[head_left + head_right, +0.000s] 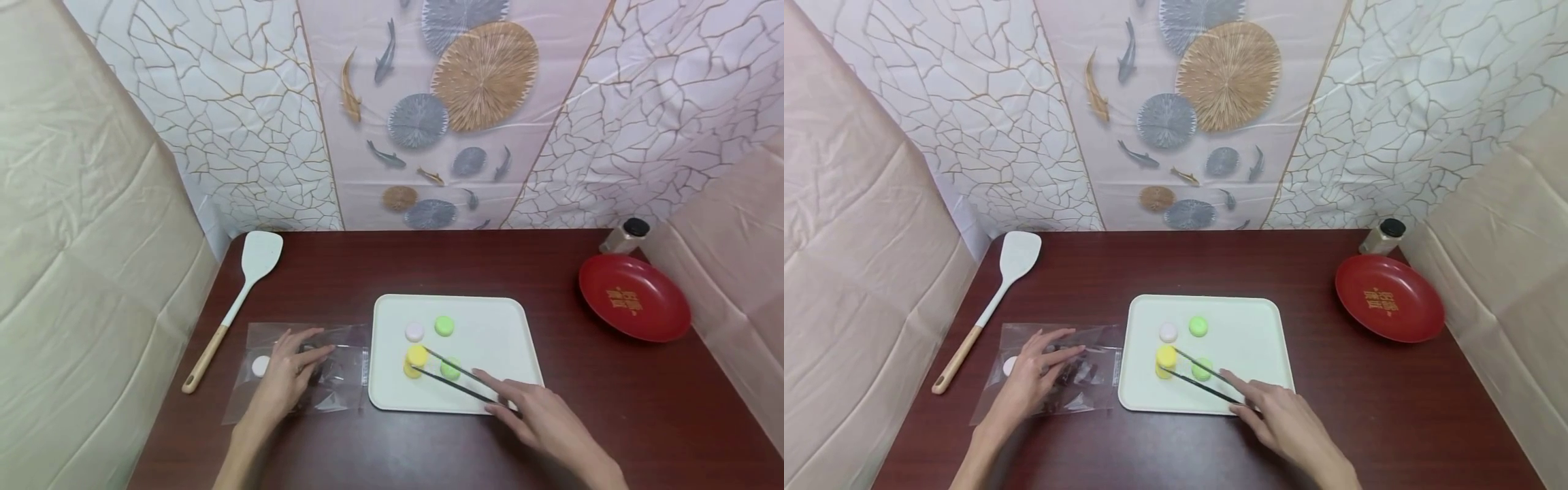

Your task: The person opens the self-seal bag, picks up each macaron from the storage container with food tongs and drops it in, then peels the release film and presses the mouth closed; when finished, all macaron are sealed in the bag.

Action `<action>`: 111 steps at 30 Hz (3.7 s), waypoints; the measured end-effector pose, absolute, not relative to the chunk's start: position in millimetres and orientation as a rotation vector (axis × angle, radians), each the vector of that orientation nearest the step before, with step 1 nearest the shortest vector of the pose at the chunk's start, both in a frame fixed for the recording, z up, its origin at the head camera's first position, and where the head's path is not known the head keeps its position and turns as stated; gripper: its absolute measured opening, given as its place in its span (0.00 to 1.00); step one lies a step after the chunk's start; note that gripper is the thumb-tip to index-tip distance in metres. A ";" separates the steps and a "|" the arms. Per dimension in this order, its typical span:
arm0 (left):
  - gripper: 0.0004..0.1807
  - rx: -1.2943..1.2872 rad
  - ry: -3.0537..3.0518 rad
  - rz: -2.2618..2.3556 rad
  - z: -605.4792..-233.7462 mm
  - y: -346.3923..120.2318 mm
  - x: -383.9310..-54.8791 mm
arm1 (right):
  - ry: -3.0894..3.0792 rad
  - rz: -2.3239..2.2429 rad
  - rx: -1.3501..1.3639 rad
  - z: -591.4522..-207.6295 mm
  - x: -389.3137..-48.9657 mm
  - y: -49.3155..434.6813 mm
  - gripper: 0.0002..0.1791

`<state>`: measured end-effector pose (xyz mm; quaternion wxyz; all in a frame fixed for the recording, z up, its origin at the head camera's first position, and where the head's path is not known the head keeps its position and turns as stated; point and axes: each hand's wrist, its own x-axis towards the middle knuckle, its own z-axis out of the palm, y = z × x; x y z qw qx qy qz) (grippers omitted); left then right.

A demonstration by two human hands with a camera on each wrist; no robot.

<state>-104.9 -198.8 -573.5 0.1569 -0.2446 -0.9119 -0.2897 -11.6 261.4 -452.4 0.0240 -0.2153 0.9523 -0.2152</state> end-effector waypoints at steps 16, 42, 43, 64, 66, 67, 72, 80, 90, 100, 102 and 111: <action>0.29 -0.753 -2.569 -0.829 -572.8 -202.9 -107.7 | 2.869 -0.654 -1.126 -458.0 -51.6 170.3 0.28; 0.31 -0.891 -2.293 -1.046 -550.5 -195.4 -105.7 | 2.736 -0.689 -1.185 -549.0 -111.0 74.4 0.32; 0.32 -0.886 -2.305 -1.051 -551.0 -195.1 -105.6 | 2.723 -0.704 -1.171 -546.2 -110.9 72.1 0.31; 0.22 -0.791 -2.389 -1.081 -497.8 -173.9 -87.8 | 2.829 -0.578 -1.159 -570.2 -128.1 17.1 0.16; 0.22 -0.782 -2.397 -1.084 -497.5 -174.8 -87.5 | 2.820 -0.567 -1.143 -568.6 -128.0 15.2 0.17; 0.22 -0.779 -2.398 -1.086 -497.4 -174.7 -87.6 | 2.822 -0.567 -1.129 -568.3 -127.7 15.9 0.17; 0.22 -0.770 -2.401 -1.084 -495.9 -175.8 -88.5 | 2.787 -0.658 -1.074 -551.4 -124.7 28.5 0.21; 0.24 -0.758 -2.407 -1.035 -496.9 -176.8 -86.6 | 2.657 -0.850 -0.979 -493.8 -105.4 71.3 0.31; 0.29 -0.721 -2.436 -1.065 -493.8 -180.8 -83.8 | 2.679 -0.964 -0.894 -469.2 -86.0 152.9 0.28; 0.27 -0.749 -2.433 -1.077 -494.6 -179.7 -88.3 | 2.725 -0.999 -0.699 -458.6 -56.8 229.4 0.27; 0.26 -0.753 -2.432 -1.075 -494.0 -179.6 -88.5 | 2.723 -0.996 -0.640 -458.6 -52.2 246.2 0.28; 0.24 -0.741 -2.458 -1.087 -490.9 -179.0 -88.6 | 2.792 -0.915 -0.497 -458.8 -26.2 306.3 0.29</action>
